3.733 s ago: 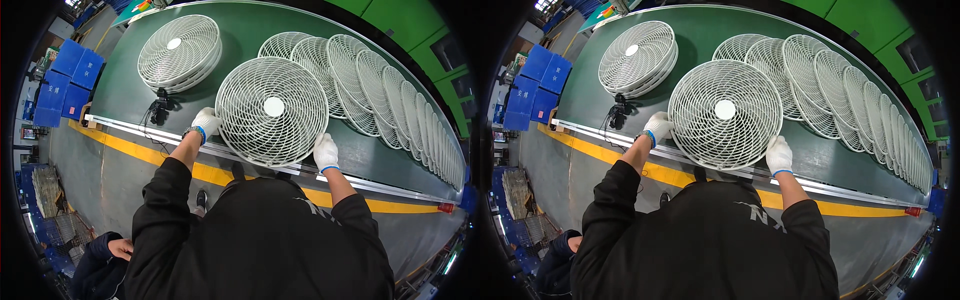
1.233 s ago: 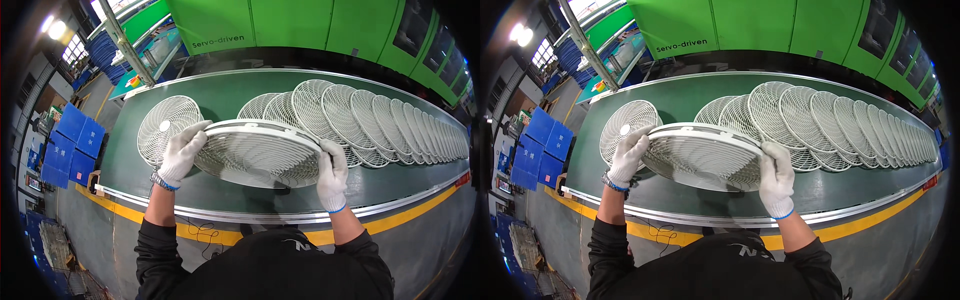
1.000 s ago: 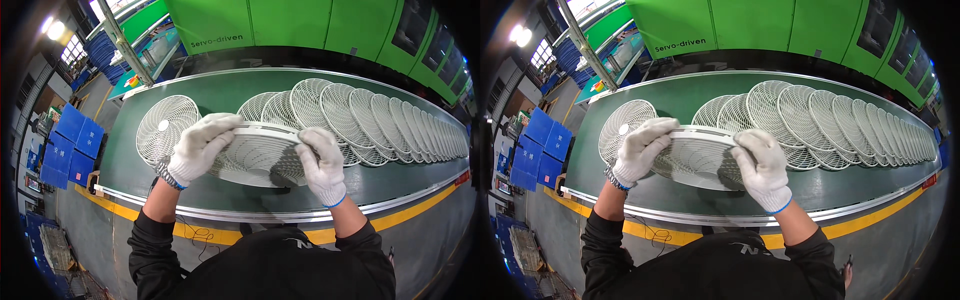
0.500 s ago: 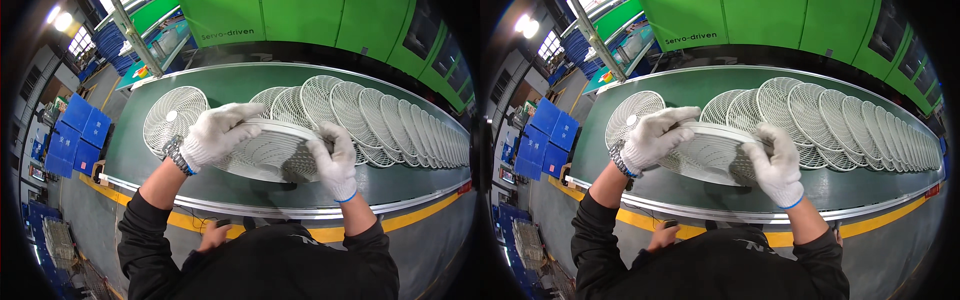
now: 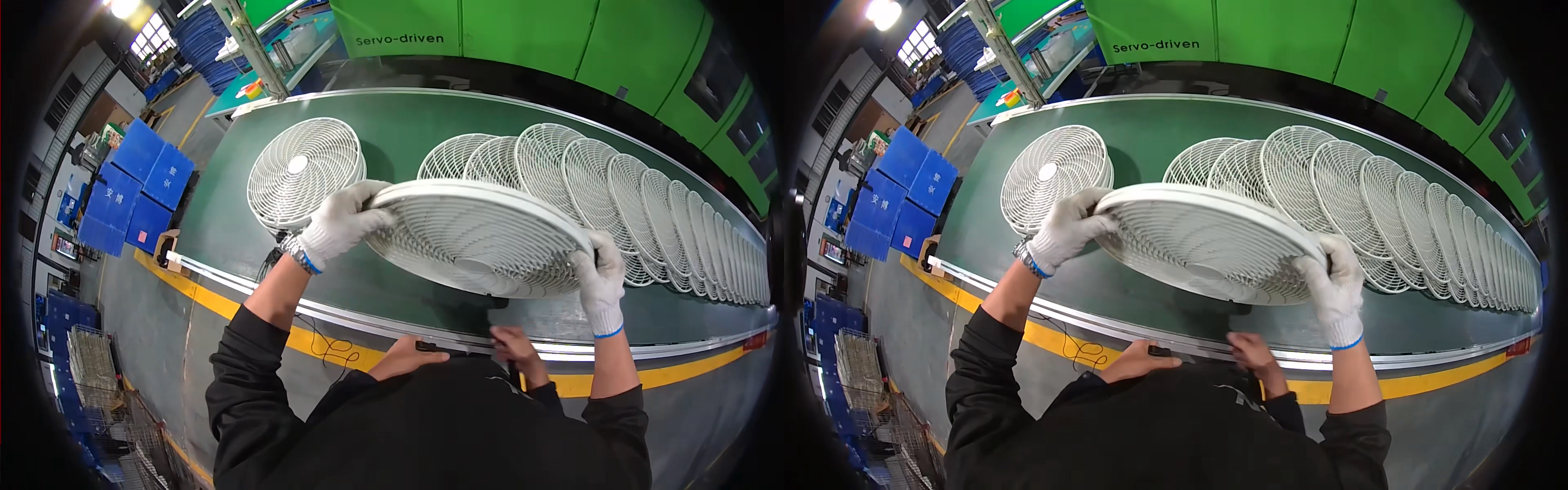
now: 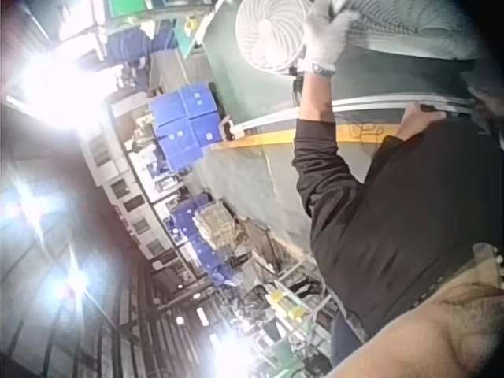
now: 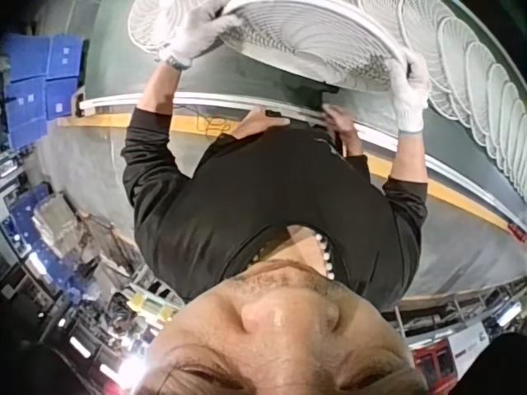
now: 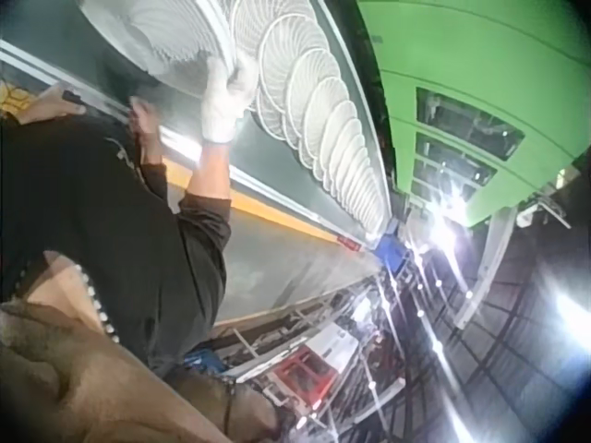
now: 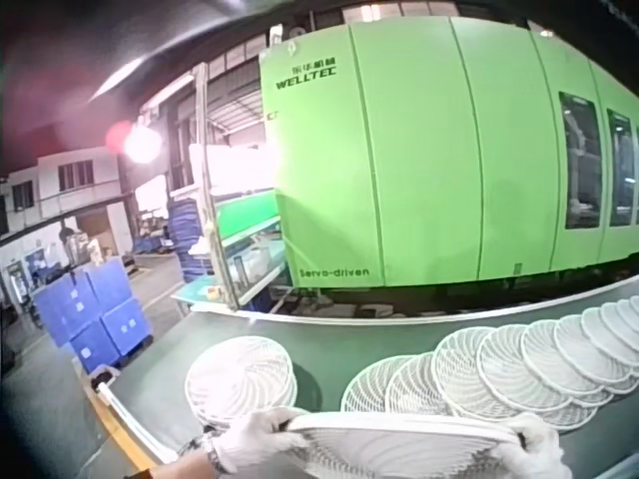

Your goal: Stacking plastic fan covers from a conveyor belt.

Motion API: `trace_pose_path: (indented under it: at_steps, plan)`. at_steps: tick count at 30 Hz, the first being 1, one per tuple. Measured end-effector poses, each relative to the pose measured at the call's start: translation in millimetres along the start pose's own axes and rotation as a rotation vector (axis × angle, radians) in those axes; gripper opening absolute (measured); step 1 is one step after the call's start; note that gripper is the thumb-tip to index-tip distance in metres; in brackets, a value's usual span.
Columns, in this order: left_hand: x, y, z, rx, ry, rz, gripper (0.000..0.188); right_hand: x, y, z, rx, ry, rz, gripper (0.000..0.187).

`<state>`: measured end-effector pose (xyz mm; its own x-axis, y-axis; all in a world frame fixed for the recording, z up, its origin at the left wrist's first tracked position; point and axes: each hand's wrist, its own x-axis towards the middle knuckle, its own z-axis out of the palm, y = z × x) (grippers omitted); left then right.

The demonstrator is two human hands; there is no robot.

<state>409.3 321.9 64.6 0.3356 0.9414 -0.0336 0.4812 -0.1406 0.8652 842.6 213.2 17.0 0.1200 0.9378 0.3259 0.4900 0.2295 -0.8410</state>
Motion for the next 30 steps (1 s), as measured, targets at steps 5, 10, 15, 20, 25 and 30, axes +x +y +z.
trace_pose_path:
  at_steps: [5,10,15,20,25,30]
  plan:
    - [7.6,-80.6,5.6,-0.154,0.046,-0.071,0.036,-31.7,60.8,22.7,0.096,-0.017,0.210,0.043]
    - [44.3,-82.4,18.4,-0.460,0.192,-0.176,0.035,-22.6,109.8,21.2,0.333,-0.076,0.402,0.049]
    - [34.0,-105.6,23.4,-0.942,0.028,-0.428,0.033,15.5,124.8,20.5,0.632,-0.069,0.536,0.047]
    - [9.8,-118.0,56.8,-0.978,-0.024,-0.575,0.032,37.1,135.9,35.1,0.773,0.048,0.734,0.044]
    - [18.4,-143.5,57.9,-1.067,0.103,-0.575,0.030,25.2,108.2,74.6,0.950,0.114,0.810,0.042]
    - [15.3,-140.2,64.7,-1.137,0.279,-0.600,0.029,-10.0,52.0,106.5,1.144,-0.025,0.999,0.033]
